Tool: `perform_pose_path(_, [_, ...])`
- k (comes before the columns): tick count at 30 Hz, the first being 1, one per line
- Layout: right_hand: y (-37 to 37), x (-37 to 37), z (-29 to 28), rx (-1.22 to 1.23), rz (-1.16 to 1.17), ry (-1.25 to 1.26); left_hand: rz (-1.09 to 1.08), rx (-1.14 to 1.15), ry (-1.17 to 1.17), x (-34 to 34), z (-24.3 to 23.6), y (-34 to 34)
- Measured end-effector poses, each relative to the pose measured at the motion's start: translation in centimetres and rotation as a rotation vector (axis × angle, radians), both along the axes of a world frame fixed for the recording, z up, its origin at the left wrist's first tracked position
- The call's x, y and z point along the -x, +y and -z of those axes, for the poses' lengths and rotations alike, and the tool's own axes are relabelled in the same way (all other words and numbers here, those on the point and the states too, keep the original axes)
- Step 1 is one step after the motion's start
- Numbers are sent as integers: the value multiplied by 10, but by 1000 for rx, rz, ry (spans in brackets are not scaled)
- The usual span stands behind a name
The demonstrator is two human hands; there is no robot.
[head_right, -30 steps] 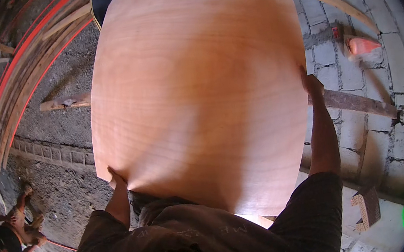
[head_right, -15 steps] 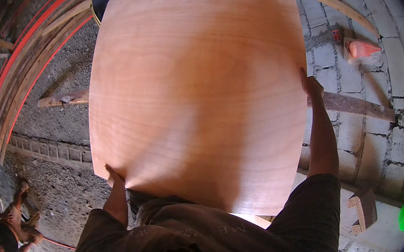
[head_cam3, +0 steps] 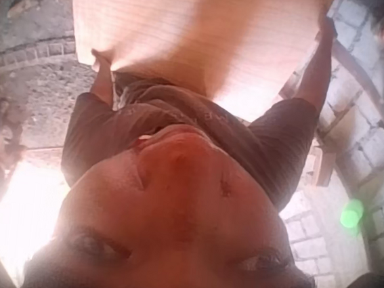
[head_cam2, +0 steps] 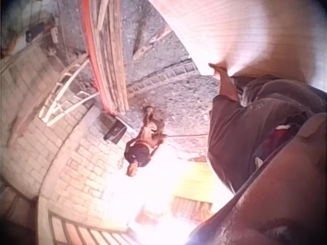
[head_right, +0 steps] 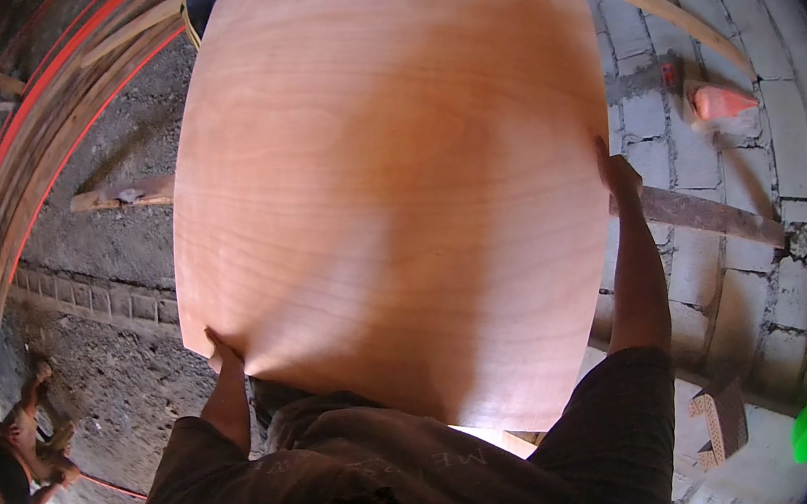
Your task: Holding a piece of plywood steady while another person saws it.
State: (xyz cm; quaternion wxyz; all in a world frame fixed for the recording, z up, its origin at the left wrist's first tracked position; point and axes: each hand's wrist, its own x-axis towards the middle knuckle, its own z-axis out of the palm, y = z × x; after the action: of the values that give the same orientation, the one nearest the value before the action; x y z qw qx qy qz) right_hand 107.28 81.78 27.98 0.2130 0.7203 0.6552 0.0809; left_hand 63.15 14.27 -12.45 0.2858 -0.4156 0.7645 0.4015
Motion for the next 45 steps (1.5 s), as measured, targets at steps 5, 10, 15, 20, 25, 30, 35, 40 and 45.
perform_pose_path(5, [-1,2,-3,18,22,24,11,-8,2,0,7,-1])
perform_pose_path(10, [-4,8,-7,50,53,11,-8,-72,38,-3,-11,10])
perform_pose_path(15, [-4,8,-8,71,54,29,-14,-104,53,-5,-21,14])
perform_pose_path(20, [0,2,-3,25,21,9,-22,-98,56,-5,-24,16])
perform_pose_path(25, [-3,5,-5,31,57,25,-10,-48,36,-5,-37,18])
perform_pose_path(30, [-11,15,-14,91,56,48,43,53,-16,-2,-49,22])
perform_pose_path(35, [-12,16,-13,39,42,34,-158,-242,139,-8,-39,25])
perform_pose_path(40, [-6,10,-8,35,23,17,-47,-190,103,-11,-24,14])
perform_pose_path(45, [-3,7,-9,77,49,17,6,-48,26,-5,-6,4])
